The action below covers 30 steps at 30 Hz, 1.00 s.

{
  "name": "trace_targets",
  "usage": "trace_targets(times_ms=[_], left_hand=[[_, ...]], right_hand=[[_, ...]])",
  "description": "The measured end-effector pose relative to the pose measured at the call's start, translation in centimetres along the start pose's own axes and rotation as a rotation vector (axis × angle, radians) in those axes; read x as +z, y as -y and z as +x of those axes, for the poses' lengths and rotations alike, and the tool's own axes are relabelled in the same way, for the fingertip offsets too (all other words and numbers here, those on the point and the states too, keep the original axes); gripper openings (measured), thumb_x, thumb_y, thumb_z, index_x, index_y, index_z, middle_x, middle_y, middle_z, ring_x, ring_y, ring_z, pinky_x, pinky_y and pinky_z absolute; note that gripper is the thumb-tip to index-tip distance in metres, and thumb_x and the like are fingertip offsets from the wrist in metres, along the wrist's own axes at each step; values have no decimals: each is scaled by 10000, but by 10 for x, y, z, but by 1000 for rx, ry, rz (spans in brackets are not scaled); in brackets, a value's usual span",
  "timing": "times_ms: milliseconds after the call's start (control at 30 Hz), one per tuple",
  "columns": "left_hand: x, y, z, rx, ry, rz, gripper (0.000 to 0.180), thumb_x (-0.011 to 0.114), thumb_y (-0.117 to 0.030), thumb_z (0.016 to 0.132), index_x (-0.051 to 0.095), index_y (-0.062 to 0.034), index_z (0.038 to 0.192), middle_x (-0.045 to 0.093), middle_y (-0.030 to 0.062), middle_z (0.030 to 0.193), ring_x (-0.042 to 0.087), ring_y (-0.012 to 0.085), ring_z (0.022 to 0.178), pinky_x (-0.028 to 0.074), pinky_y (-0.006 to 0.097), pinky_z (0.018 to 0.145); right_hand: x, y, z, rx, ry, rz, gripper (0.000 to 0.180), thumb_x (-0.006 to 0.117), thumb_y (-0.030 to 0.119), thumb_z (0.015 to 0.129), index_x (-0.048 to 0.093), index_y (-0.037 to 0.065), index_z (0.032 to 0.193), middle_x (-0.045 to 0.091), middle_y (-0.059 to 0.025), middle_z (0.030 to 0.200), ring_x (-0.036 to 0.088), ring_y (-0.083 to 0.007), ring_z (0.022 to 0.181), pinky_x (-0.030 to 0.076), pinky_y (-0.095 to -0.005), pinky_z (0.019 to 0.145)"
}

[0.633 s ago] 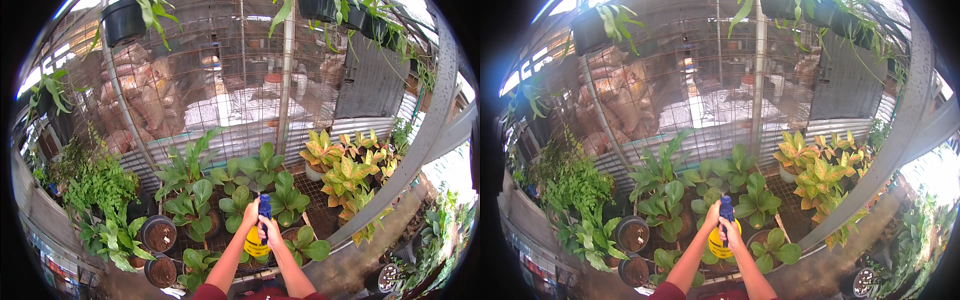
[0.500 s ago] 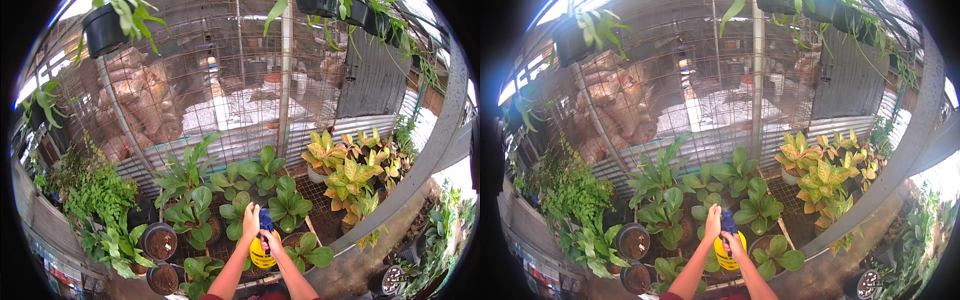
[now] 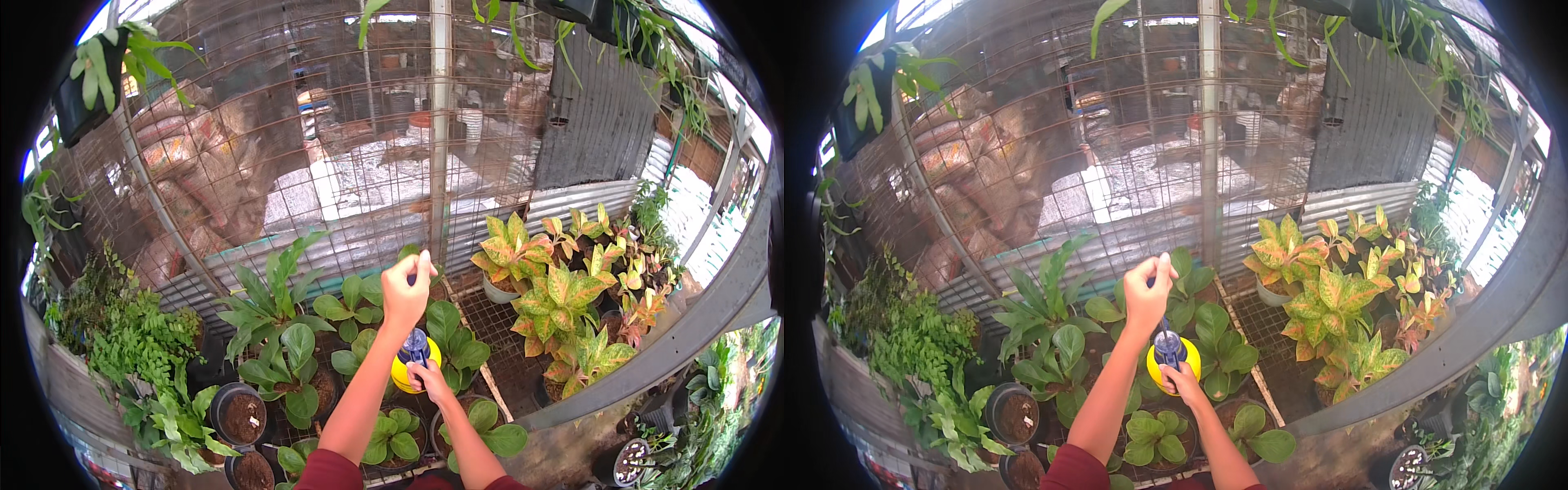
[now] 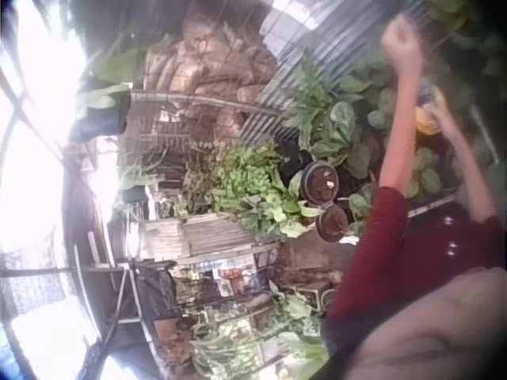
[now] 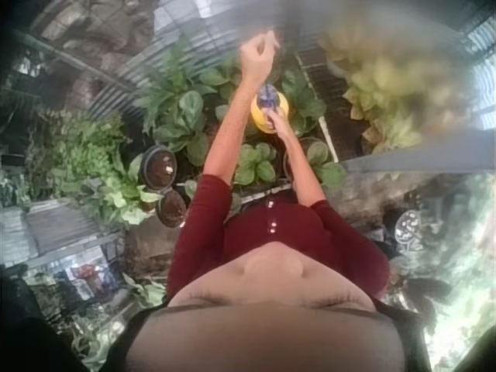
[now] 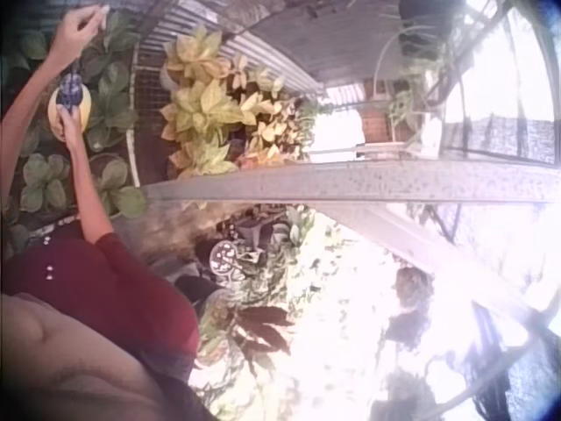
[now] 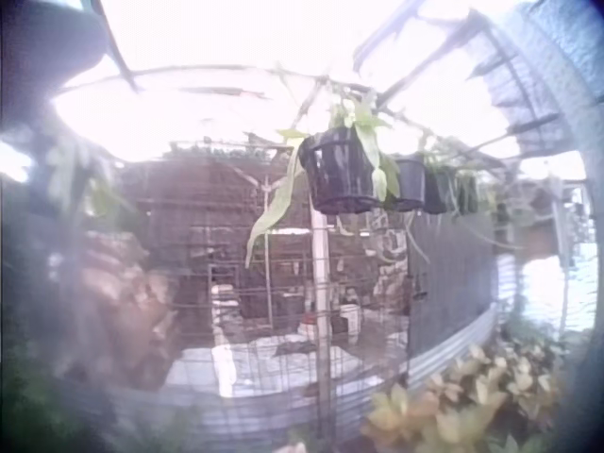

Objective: The person uses a yellow handheld pressure sprayer to mist water or solution onto rows of potted plants in a covered nursery area. They move along the aisle, spraying foliage on both sides of the walkway, then continue to the next section of plants.

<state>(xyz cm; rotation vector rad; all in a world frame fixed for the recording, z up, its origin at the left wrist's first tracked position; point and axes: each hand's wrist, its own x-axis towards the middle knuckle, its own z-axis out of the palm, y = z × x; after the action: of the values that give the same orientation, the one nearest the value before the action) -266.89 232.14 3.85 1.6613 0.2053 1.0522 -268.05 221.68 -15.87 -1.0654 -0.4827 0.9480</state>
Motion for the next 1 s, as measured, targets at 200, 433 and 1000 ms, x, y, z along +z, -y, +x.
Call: trace_targets(times_ms=[200, 433, 1000], left_hand=[[6, 43, -1, -179, 77, -16, 483, 487, -308, 939, 557, -1, 573, 422, -31, 477, 345, 35, 441, 260, 231, 431], [-5, 121, -28, -368, 153, -273, 464, 481, -294, 946, 489, -33, 562, 409, -17, 474, 355, 45, 411, 286, 218, 411], [-43, 198, -71, -308, 423, 73, 454, 425, -328, 937, 489, -3, 627, 456, 54, 524, 446, 148, 504, 376, 297, 530]], right_hand=[[-30, -27, 26, -2, -227, -110, 238, 578, 182, 854, 494, 85, 653, 457, 14, 523, 404, -75, 422, 297, -231, 416], [-54, -67, 10, 85, -306, -78, 233, 578, 90, 820, 465, 84, 616, 432, 24, 500, 356, -61, 392, 256, -227, 390], [-21, -69, 48, 27, -306, -59, 211, 572, 89, 797, 464, 60, 618, 415, 22, 489, 342, -67, 379, 249, -233, 383]])
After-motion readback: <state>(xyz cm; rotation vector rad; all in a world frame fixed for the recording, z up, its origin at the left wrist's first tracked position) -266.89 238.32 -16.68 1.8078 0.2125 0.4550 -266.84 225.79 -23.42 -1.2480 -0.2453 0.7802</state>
